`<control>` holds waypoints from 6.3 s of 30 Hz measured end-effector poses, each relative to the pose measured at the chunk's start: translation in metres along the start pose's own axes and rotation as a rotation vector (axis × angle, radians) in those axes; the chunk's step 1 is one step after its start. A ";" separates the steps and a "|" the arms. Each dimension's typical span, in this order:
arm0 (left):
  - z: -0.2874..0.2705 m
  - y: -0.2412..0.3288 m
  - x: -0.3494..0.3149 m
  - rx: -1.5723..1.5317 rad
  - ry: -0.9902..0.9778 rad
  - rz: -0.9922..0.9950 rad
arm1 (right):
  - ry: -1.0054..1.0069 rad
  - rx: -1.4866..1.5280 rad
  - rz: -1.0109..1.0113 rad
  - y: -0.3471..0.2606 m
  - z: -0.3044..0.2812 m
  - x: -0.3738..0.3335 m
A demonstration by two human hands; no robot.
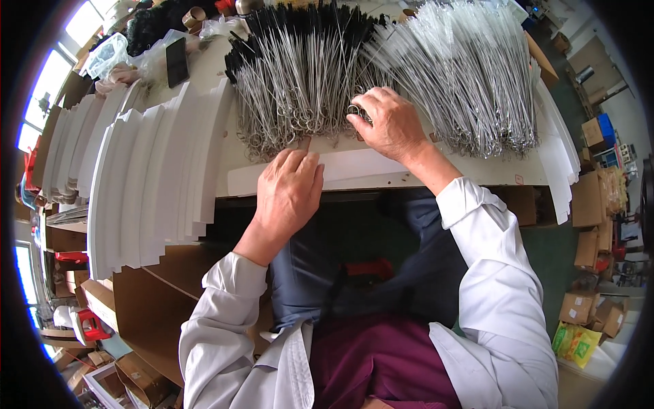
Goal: Manually assembling metal hook components into small white cardboard boxes at a workshop desk.
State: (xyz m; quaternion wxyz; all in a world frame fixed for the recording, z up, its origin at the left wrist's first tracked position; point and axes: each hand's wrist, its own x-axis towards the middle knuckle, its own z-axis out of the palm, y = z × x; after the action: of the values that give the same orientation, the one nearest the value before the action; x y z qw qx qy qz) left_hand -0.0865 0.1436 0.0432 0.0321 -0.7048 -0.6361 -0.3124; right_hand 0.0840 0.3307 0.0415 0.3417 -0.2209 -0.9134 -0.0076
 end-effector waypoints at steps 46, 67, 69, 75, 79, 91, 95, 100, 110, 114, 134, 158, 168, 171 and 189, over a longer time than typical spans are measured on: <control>-0.142 -0.021 0.110 -1.076 0.654 0.015 | -0.155 0.018 -0.033 -0.010 0.079 0.037; -0.080 0.036 -0.002 -1.851 0.370 -0.413 | -0.088 1.953 0.468 -0.090 -0.072 0.001; -0.075 0.038 -0.009 -1.877 0.347 -0.467 | -0.095 1.886 0.482 -0.088 -0.079 -0.007; -0.058 0.048 -0.026 -1.692 0.206 -0.597 | -0.014 1.673 0.598 -0.080 -0.090 -0.026; -0.048 0.056 -0.029 -1.507 0.025 -0.589 | 0.151 1.546 0.661 -0.081 -0.094 -0.035; -0.026 0.086 -0.029 -1.292 -0.021 -0.486 | 0.492 1.225 0.794 -0.079 -0.094 -0.042; -0.013 0.094 -0.030 -1.398 -0.035 -0.487 | 0.630 1.223 0.850 -0.080 -0.091 -0.040; 0.000 0.095 -0.027 -1.772 -0.012 -0.585 | 0.759 1.220 0.822 -0.077 -0.085 -0.038; 0.002 0.109 -0.031 -1.303 -0.009 -0.467 | 0.817 1.132 0.779 -0.053 -0.082 -0.037; 0.004 0.114 -0.031 -1.310 -0.090 -0.491 | 0.893 1.186 0.732 -0.051 -0.091 -0.044; 0.034 0.115 0.058 -0.608 -0.209 -0.181 | 0.569 0.792 0.910 0.025 -0.130 -0.137; 0.095 0.110 0.154 -0.474 -0.203 -0.315 | 0.261 0.972 0.834 0.033 -0.106 -0.099; 0.055 0.126 0.152 -0.345 0.150 0.124 | 0.321 1.307 0.988 0.077 -0.083 -0.051; 0.040 0.118 0.155 -0.310 0.152 0.157 | 0.345 1.408 1.006 0.095 -0.064 -0.047; -0.066 0.085 0.213 -0.495 0.317 0.007 | 0.447 1.242 1.079 0.104 -0.035 -0.034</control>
State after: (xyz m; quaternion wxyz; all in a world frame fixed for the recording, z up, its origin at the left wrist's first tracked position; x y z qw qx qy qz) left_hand -0.0357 0.2848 0.2289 -0.0408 -0.6360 -0.5251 -0.5640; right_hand 0.1707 0.4051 0.0329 0.5299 -0.3915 -0.4328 0.6153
